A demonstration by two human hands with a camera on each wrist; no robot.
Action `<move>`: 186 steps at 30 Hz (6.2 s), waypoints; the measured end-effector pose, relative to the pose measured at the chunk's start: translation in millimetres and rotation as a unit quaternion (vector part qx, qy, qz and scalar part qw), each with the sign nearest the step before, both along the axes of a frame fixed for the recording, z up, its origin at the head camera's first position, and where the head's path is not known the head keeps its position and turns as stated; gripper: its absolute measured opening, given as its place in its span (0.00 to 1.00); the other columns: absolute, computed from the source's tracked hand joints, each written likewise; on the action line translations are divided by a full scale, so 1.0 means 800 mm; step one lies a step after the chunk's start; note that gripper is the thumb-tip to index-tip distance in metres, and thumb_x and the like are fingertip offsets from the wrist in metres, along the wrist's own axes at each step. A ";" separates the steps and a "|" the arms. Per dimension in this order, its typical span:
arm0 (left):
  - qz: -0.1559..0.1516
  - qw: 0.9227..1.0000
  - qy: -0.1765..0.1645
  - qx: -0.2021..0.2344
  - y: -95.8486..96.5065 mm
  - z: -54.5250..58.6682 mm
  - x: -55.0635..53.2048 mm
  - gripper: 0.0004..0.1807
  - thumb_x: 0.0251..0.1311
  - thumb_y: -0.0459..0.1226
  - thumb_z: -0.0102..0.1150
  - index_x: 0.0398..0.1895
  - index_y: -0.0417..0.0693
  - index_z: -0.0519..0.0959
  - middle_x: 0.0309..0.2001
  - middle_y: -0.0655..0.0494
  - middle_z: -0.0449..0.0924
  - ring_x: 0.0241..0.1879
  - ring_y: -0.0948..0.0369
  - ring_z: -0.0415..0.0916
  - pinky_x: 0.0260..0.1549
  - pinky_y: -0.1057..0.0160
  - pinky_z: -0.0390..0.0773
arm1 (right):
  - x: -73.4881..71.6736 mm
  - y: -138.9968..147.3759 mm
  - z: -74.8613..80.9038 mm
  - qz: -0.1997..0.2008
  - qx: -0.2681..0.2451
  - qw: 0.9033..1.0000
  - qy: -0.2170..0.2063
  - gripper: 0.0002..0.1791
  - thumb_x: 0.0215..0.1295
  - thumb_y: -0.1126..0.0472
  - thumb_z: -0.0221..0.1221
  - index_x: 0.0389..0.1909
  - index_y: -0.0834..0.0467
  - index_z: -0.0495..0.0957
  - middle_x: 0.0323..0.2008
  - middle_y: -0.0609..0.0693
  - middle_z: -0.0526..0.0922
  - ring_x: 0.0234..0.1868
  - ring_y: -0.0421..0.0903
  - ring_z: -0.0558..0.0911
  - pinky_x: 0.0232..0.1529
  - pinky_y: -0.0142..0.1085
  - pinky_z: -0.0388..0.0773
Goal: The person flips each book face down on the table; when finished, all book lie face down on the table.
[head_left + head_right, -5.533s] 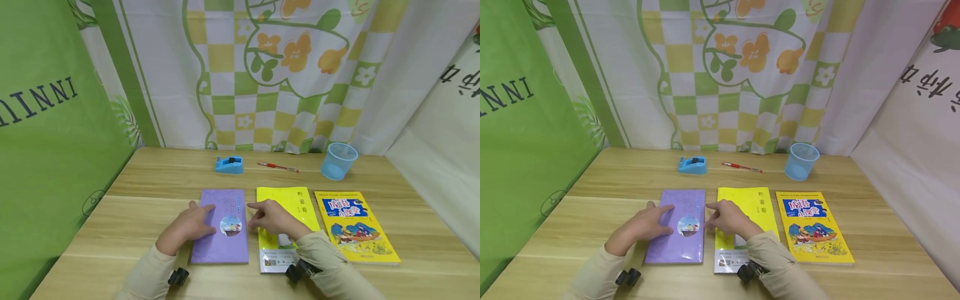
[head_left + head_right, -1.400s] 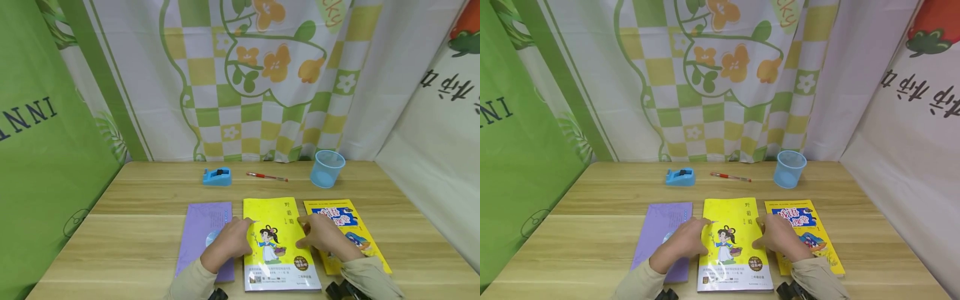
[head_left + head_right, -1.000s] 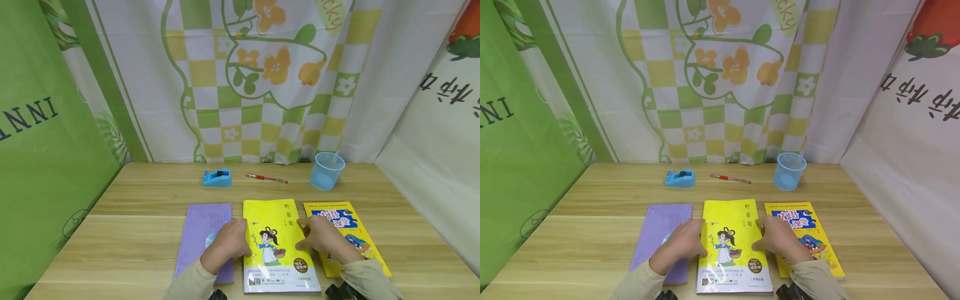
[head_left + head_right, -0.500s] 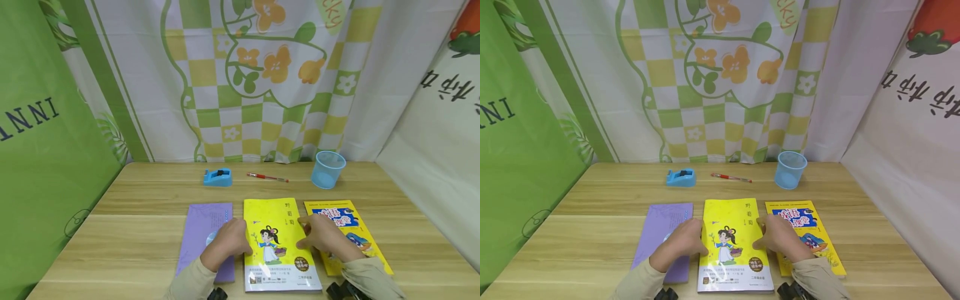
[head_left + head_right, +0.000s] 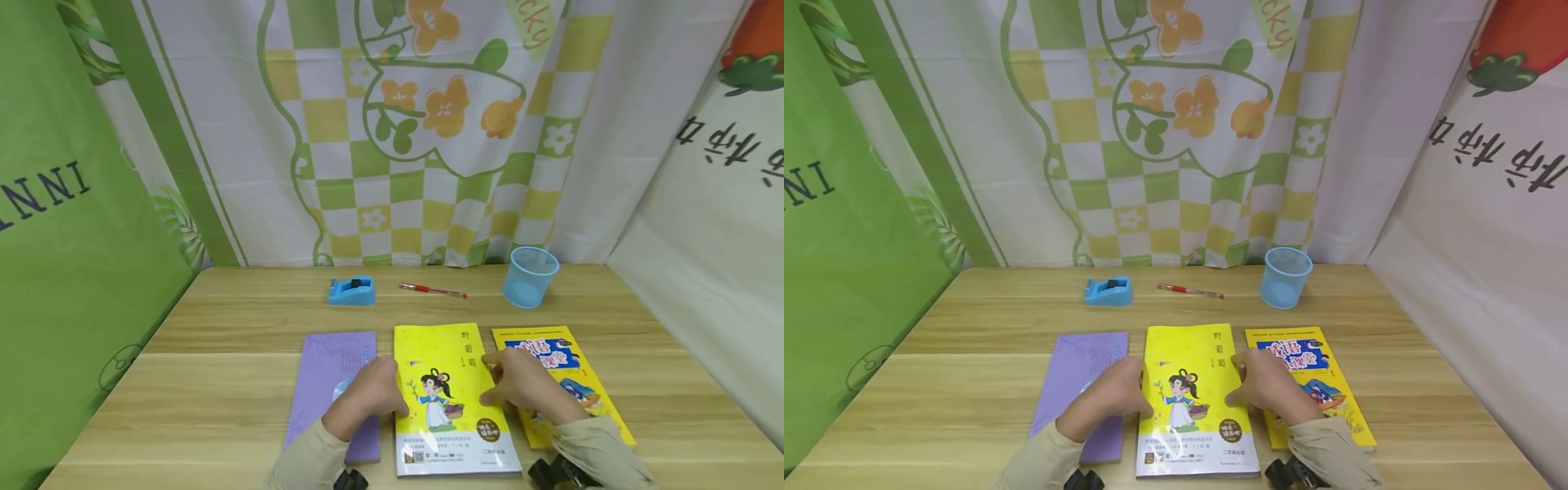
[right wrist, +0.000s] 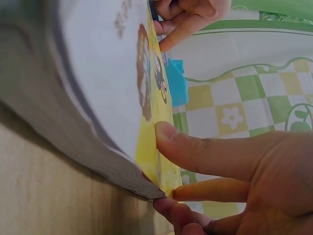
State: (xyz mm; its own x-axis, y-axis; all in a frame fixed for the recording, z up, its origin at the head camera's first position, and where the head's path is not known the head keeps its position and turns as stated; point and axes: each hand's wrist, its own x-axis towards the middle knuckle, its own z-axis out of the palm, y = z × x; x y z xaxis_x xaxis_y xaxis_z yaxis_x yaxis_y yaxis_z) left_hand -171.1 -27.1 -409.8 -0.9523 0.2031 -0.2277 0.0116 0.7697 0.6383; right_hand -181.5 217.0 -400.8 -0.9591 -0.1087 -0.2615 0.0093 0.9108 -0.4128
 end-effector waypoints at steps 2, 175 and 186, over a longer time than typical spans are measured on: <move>0.010 1.000 -0.005 0.002 0.001 0.000 0.000 0.21 0.32 0.24 0.79 0.26 0.37 0.73 0.25 0.49 0.73 0.24 0.54 0.68 0.22 0.61 0.68 | -0.001 0.000 0.000 -0.001 -0.001 1.000 0.000 0.42 0.44 0.57 0.80 0.62 0.66 0.77 0.37 0.52 0.85 0.34 0.46 0.76 0.35 0.38 0.76; -0.188 0.894 -0.021 0.405 -0.026 0.071 0.015 0.39 0.59 0.28 0.66 0.74 0.35 0.61 0.51 0.45 0.74 0.39 0.64 0.75 0.37 0.71 0.73 | 0.053 -0.036 0.038 0.155 -0.230 0.941 0.196 0.37 0.59 0.49 0.71 0.68 0.57 0.74 0.55 0.52 0.80 0.42 0.39 0.73 0.35 0.31 0.71; -0.191 0.895 -0.024 0.402 -0.026 0.071 0.015 0.39 0.60 0.28 0.66 0.74 0.35 0.62 0.55 0.32 0.70 0.41 0.63 0.74 0.37 0.71 0.73 | 0.053 -0.035 0.039 0.157 -0.225 0.940 0.201 0.37 0.58 0.49 0.71 0.68 0.57 0.75 0.54 0.50 0.81 0.43 0.39 0.73 0.37 0.30 0.71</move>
State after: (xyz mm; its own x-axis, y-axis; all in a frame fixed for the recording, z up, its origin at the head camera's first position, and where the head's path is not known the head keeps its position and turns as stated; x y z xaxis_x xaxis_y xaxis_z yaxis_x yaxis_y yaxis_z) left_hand -158.9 -48.1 -352.9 -0.7717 0.6281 0.0996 0.1329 0.0062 0.9911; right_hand -139.4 189.0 -369.2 -0.8724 -0.4165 0.2558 -0.4707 0.5753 -0.6689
